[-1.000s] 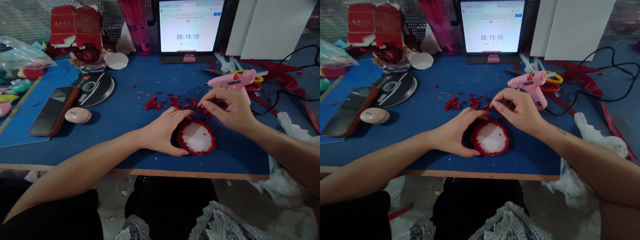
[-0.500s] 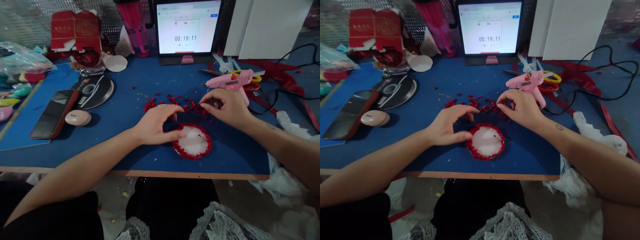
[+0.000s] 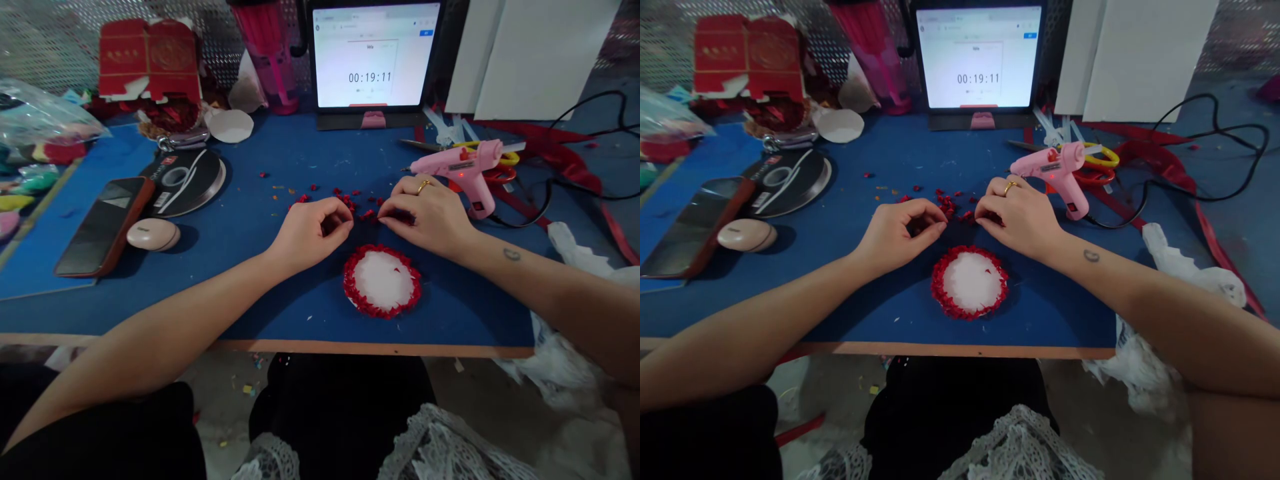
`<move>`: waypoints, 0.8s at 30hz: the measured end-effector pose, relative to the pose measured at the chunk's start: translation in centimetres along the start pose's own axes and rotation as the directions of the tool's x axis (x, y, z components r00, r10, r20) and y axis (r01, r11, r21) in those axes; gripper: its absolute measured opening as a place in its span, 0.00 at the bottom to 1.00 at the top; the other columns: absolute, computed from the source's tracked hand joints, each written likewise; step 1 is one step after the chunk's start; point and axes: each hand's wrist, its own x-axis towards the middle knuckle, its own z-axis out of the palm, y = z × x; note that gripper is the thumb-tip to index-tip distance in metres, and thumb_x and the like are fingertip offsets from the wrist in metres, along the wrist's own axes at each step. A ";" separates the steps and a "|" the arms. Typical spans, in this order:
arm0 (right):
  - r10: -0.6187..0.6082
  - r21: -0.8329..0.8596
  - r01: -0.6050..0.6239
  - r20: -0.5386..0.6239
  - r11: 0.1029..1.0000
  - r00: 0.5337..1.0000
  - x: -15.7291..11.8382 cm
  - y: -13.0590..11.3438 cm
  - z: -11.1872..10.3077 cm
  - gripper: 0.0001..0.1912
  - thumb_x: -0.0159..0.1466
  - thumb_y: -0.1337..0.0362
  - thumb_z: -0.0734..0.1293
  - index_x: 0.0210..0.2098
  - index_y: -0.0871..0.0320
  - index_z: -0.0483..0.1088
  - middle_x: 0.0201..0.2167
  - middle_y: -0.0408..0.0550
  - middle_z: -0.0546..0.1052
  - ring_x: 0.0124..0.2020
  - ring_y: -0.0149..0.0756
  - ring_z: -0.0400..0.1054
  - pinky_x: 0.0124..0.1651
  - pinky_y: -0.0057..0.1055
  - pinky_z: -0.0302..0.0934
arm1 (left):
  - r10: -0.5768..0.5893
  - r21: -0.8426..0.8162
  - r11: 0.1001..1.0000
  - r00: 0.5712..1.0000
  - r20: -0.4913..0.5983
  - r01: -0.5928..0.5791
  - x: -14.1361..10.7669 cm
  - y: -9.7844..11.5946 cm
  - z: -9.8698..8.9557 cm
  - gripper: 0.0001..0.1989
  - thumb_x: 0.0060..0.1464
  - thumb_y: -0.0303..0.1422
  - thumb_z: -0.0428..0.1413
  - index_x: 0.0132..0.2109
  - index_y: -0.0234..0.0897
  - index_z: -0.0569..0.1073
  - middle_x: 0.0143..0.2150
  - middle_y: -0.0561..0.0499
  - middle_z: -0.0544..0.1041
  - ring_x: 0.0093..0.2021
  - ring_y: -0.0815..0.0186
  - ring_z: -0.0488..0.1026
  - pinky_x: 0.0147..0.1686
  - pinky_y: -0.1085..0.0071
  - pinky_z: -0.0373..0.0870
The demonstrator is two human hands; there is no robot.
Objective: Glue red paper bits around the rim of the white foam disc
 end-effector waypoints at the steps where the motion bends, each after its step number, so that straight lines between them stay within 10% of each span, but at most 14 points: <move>1: 0.004 0.002 -0.004 -0.005 1.000 1.000 0.1 0.0 0.0 0.08 0.65 0.64 0.64 0.33 0.54 0.76 0.35 0.48 0.76 0.39 0.40 0.69 0.43 0.38 0.61 | -0.002 0.002 1.000 1.000 -0.001 0.002 0.0 0.0 0.0 0.07 0.55 0.34 0.56 0.36 0.35 0.75 0.26 0.53 0.76 0.22 0.72 0.68 0.23 0.75 0.64; 11: 0.181 0.430 -0.135 -0.068 0.893 0.981 0.4 -1.2 -1.7 0.02 0.62 0.65 0.67 0.33 0.56 0.72 0.31 0.46 0.76 0.27 0.32 0.65 0.28 0.32 0.56 | 0.157 -0.002 0.987 0.981 -0.111 -0.158 0.4 0.7 0.2 0.10 0.58 0.39 0.58 0.41 0.37 0.76 0.39 0.48 0.78 0.31 0.69 0.72 0.30 0.72 0.69; 24: 0.167 0.489 -0.097 -0.102 0.867 0.981 0.1 -2.1 -1.9 0.05 0.58 0.71 0.69 0.29 0.55 0.71 0.27 0.42 0.74 0.25 0.29 0.62 0.27 0.31 0.55 | 0.270 0.009 0.963 0.956 -0.118 -0.271 0.7 1.2 1.3 0.04 0.55 0.27 0.56 0.34 0.34 0.76 0.30 0.54 0.78 0.29 0.73 0.73 0.32 0.77 0.69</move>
